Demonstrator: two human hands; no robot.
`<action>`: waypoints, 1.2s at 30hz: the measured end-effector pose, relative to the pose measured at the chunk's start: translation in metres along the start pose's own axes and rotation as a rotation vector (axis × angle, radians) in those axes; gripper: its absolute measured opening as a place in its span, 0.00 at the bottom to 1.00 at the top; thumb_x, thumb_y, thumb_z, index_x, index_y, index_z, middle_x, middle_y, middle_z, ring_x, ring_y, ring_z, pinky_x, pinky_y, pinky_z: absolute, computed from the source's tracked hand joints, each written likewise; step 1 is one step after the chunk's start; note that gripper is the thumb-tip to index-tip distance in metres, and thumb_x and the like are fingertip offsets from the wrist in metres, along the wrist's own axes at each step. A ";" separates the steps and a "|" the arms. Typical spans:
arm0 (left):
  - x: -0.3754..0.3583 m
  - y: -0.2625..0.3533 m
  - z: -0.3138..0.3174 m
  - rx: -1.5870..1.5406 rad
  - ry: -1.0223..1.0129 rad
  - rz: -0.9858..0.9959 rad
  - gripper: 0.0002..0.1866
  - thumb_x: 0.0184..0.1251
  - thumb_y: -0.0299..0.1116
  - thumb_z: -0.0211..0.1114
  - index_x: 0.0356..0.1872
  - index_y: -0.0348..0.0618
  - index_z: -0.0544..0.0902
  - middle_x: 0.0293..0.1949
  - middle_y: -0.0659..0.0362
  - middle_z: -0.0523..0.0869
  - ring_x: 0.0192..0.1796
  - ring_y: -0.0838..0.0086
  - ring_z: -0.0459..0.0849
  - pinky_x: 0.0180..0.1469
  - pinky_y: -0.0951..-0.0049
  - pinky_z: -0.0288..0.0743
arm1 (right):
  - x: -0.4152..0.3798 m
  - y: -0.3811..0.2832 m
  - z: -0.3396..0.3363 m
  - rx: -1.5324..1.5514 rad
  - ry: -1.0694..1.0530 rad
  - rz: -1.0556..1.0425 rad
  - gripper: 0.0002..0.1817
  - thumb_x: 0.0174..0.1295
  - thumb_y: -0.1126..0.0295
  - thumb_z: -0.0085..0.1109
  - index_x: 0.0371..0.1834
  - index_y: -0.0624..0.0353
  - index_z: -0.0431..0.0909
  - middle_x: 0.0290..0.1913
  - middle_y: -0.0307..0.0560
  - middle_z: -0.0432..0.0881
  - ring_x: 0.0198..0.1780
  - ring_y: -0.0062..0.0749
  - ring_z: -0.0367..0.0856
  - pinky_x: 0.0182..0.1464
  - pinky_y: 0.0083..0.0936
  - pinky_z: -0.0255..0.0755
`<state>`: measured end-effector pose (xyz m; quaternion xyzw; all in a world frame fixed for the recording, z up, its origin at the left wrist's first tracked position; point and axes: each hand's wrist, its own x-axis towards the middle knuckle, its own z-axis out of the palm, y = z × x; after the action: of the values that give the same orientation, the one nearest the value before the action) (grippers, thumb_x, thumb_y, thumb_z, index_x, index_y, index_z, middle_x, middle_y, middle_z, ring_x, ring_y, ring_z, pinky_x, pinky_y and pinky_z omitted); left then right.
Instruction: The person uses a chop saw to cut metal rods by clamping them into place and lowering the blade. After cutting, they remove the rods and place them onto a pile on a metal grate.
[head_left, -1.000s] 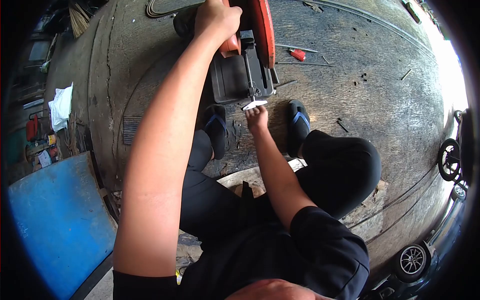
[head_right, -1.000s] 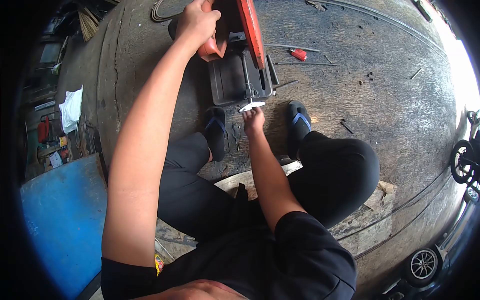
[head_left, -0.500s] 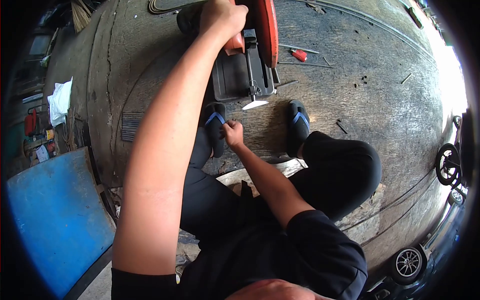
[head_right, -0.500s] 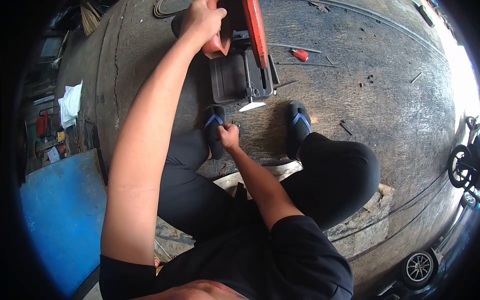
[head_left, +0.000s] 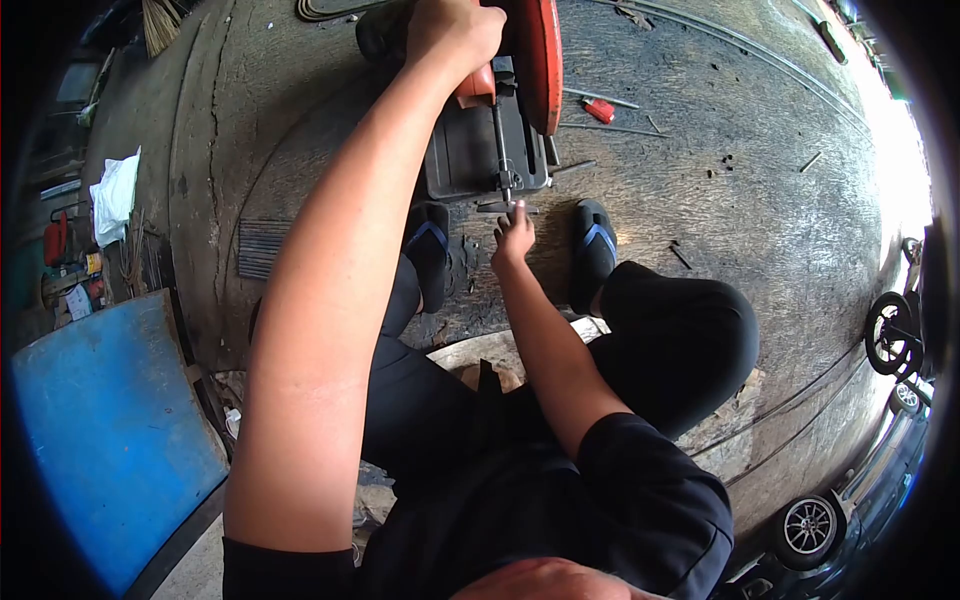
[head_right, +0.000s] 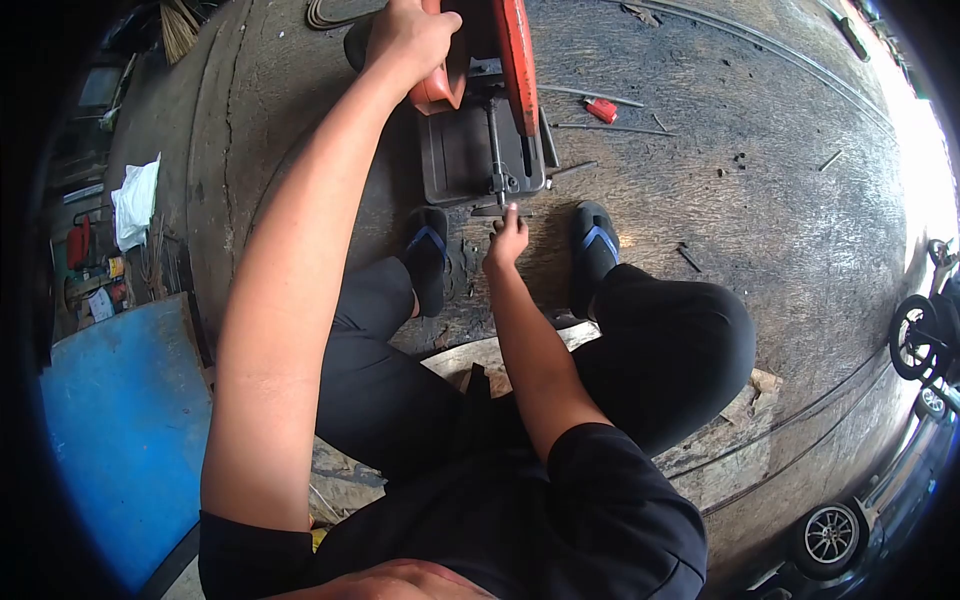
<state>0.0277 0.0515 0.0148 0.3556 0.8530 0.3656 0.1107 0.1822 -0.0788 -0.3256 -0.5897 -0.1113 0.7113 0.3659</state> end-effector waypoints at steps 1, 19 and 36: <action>0.000 0.000 0.000 0.001 0.002 -0.001 0.27 0.53 0.30 0.61 0.59 0.47 0.77 0.54 0.42 0.82 0.58 0.52 0.80 0.61 0.60 0.72 | 0.006 -0.004 -0.001 0.151 0.004 0.098 0.26 0.65 0.53 0.61 0.54 0.63 0.70 0.36 0.39 0.78 0.33 0.24 0.77 0.30 0.19 0.66; -0.007 0.004 -0.003 -0.009 0.023 0.031 0.28 0.51 0.29 0.62 0.59 0.49 0.78 0.52 0.42 0.82 0.57 0.52 0.81 0.59 0.61 0.74 | -0.099 0.029 -0.003 -1.076 -0.774 -0.304 0.17 0.49 0.60 0.56 0.32 0.63 0.85 0.28 0.63 0.82 0.34 0.54 0.85 0.42 0.41 0.78; 0.003 -0.016 0.007 -0.066 0.020 0.082 0.28 0.51 0.29 0.60 0.59 0.46 0.77 0.51 0.41 0.83 0.56 0.52 0.81 0.59 0.61 0.73 | 0.051 -0.043 -0.001 -0.189 0.432 -0.438 0.18 0.55 0.75 0.60 0.49 0.71 0.77 0.43 0.52 0.83 0.43 0.33 0.81 0.48 0.29 0.73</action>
<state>0.0199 0.0497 -0.0010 0.3828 0.8263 0.4012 0.0988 0.1979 -0.0151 -0.3387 -0.7205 -0.2209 0.4606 0.4690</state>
